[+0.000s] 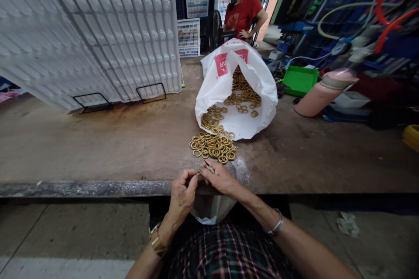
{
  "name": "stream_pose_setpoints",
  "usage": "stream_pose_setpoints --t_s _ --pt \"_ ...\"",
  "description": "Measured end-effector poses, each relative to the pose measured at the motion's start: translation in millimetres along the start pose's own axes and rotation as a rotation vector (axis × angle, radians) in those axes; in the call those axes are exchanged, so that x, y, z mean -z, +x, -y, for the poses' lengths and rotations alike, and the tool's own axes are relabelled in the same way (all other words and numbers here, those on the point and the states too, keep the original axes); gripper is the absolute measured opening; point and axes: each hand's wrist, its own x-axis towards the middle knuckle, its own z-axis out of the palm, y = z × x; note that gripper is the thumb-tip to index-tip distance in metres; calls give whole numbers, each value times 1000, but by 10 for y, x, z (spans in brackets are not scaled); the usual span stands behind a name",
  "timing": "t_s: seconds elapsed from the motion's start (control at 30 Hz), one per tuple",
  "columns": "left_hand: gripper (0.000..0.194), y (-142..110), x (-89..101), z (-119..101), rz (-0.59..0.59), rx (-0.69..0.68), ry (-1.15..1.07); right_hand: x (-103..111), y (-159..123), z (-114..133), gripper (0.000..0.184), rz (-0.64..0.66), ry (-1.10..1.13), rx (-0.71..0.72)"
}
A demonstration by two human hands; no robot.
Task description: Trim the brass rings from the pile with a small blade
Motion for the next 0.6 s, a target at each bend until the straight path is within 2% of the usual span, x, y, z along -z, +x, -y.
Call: stream_pose_setpoints --t_s 0.13,0.27,0.33,0.47,0.6 --pt "12 -12 -19 -11 50 105 -96 -46 16 -19 21 -25 -67 27" --pt "23 -14 -5 -20 161 308 -211 -59 37 -59 19 -21 -33 14" --pt "27 -15 5 -33 215 366 -253 -63 42 -81 21 -23 -18 17" --pt "29 -24 12 -35 274 374 -353 -78 42 -100 23 -22 -10 31" --pt "27 -38 2 -4 276 381 -451 -86 48 -74 29 2 -11 51"
